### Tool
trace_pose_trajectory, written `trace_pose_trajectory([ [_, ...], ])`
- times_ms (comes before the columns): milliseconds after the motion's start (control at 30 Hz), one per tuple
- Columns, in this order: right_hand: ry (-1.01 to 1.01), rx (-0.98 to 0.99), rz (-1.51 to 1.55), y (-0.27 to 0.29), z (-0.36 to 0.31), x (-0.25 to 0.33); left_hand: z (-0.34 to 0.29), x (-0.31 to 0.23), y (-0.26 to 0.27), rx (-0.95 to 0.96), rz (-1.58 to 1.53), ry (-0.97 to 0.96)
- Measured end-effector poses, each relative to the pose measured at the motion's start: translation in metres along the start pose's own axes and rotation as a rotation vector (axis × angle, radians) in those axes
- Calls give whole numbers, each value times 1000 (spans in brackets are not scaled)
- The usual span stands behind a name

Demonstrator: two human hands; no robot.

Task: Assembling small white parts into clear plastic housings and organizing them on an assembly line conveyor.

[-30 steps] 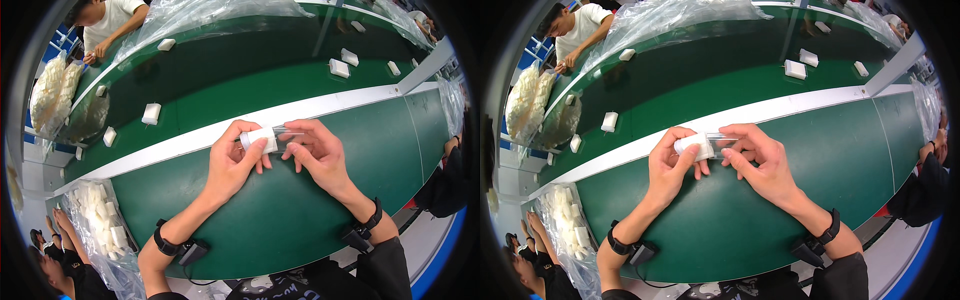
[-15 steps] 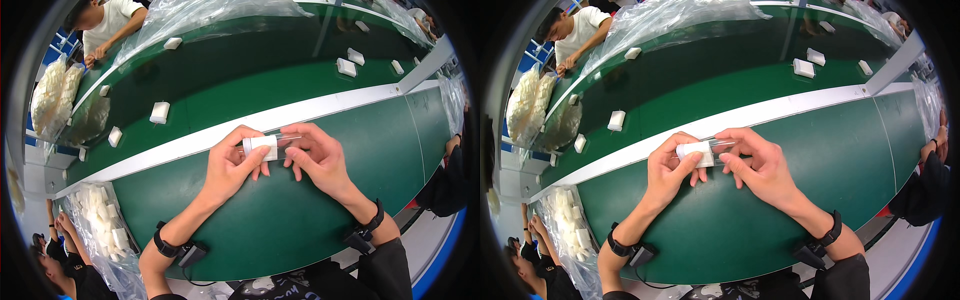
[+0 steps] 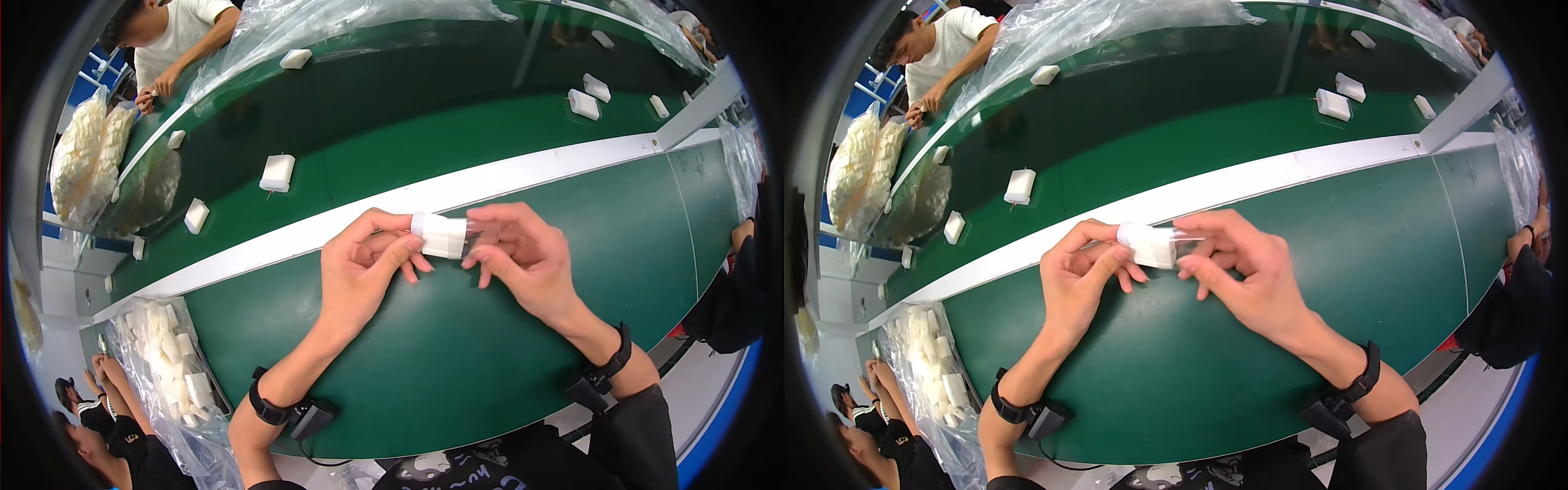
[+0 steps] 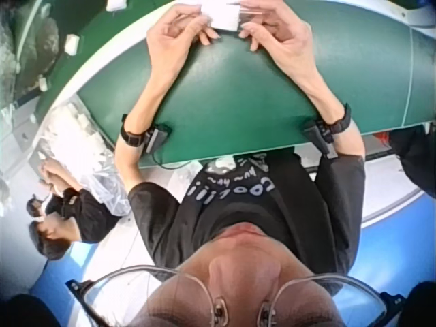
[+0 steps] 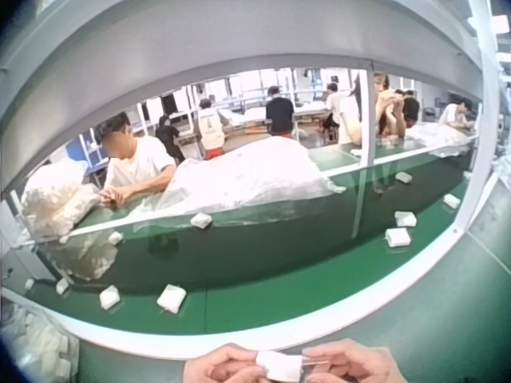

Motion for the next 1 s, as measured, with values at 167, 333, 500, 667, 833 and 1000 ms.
trace_pose_trajectory([
  [167,92,-42,-109,-14,-8,3,-6,-1,-7,112,-108,-17],
  [333,215,-21,-217,-15,-5,11,-4,-3,-4,189,-98,-109],
  [500,360,-21,-259,-15,-1,29,-5,-9,-4,223,2,-279],
  [667,230,8,-19,-12,1,17,-6,-10,-5,155,-11,-206],
  [833,250,5,-97,-13,-3,15,-4,-11,-3,211,97,-241],
  [1000,241,0,-62,-10,-1,16,-2,-6,-7,187,89,-209],
])
Point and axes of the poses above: each hand's wrist, its own z-axis towards the middle knuckle, its own y-axis out of the back of the hand, x = y × z, the point moved 6 cm from there along z, towards the middle knuckle, and after that the axes turned 14 degrees about -z, right-handed, at the moved point
